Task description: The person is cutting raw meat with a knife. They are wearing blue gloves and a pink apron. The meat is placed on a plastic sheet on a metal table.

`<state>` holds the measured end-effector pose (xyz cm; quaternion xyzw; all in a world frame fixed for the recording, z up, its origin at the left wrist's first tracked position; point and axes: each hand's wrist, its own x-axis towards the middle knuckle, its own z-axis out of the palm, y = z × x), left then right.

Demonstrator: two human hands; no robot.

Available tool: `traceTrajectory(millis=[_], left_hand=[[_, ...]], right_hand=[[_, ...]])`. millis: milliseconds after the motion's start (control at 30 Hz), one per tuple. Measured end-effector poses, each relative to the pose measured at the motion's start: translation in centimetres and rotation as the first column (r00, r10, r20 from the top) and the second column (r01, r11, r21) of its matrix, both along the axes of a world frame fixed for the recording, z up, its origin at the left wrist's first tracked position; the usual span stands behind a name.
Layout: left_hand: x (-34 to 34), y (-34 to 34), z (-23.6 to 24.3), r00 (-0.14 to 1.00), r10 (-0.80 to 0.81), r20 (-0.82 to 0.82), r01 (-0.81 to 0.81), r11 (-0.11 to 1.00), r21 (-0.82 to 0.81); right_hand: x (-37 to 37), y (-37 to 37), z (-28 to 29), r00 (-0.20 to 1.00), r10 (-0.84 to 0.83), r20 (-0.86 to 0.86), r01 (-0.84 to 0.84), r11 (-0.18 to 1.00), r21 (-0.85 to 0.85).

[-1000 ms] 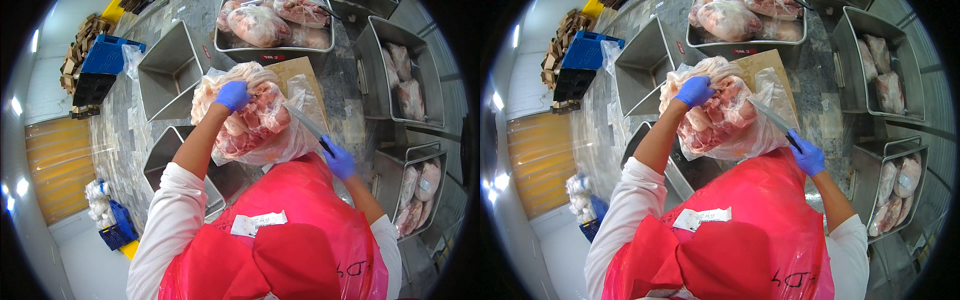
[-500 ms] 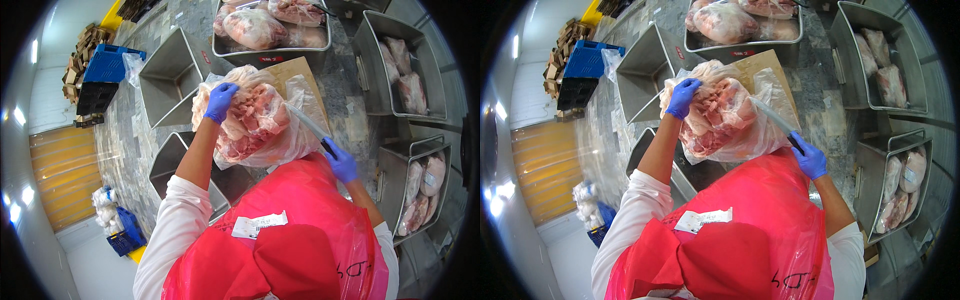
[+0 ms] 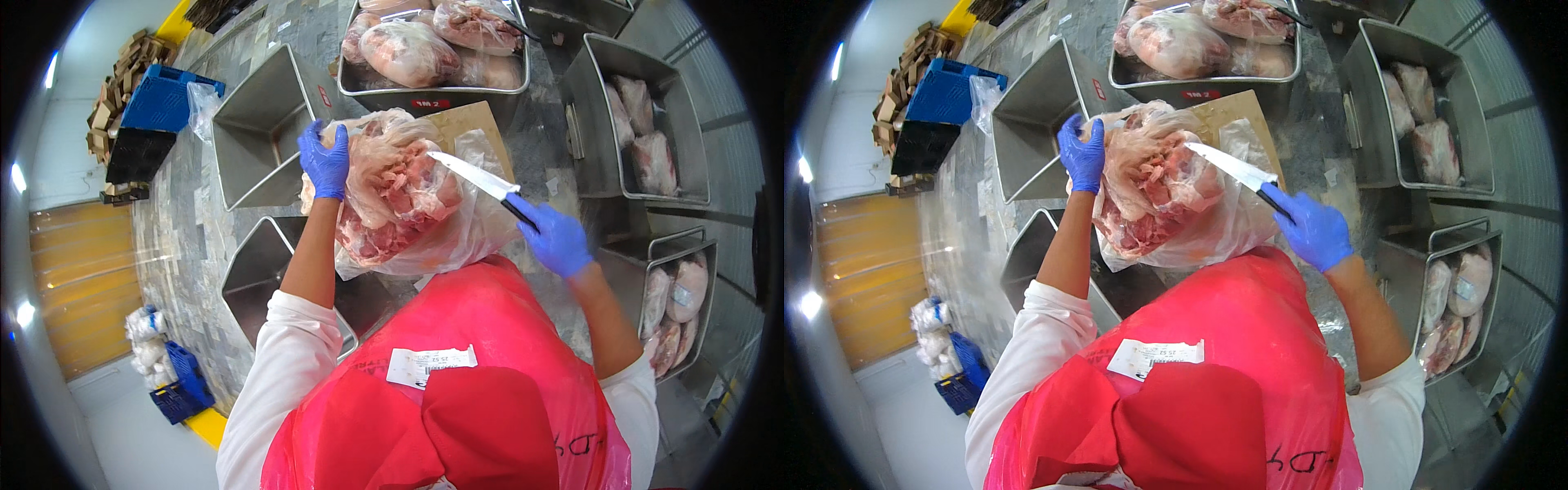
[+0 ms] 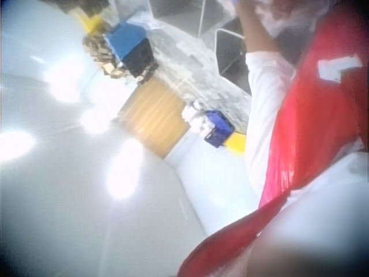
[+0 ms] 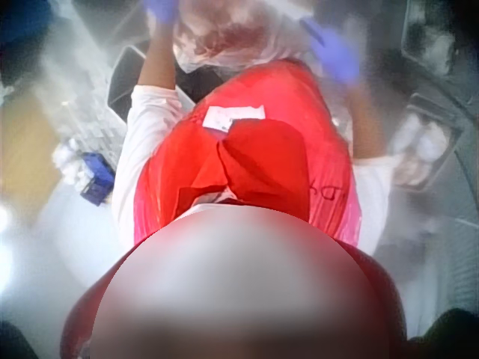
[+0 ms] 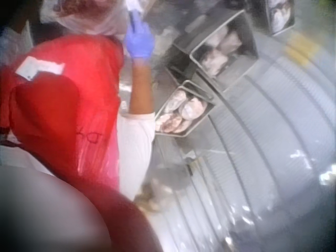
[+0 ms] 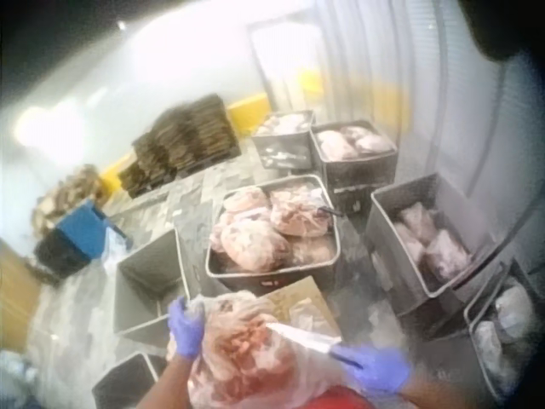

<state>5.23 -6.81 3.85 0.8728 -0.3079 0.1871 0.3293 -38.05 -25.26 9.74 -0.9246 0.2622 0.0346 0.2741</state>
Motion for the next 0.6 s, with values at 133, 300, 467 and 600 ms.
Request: traceTrajectory(millis=[133, 300, 467, 600], left_hand=[[1.2, 2.3, -1.0, 0.897, 0.363, 0.254, -0.435, 0.825, 0.359], [3.1, 5.3, -1.4, 0.839, 0.168, -0.518, -0.030, 0.964, 0.265], [1.9, 3.6, -0.6, 0.845, 0.226, -0.484, -0.063, 0.942, 0.330], [1.3, 5.6, -1.5, 0.831, 0.272, -0.486, -0.122, 0.940, 0.317]], right_hand=[[6.3, -4.1, 4.9, 0.974, 0.184, -0.133, -0.192, 0.980, -0.049], [17.1, -8.2, 12.6, 0.808, 0.432, -0.400, -0.479, 0.877, -0.021], [23.5, -10.1, 12.6, 0.679, 0.500, -0.538, -0.530, 0.841, 0.114], [17.3, -6.7, 7.9, 0.814, 0.399, -0.422, -0.424, 0.905, 0.038]])
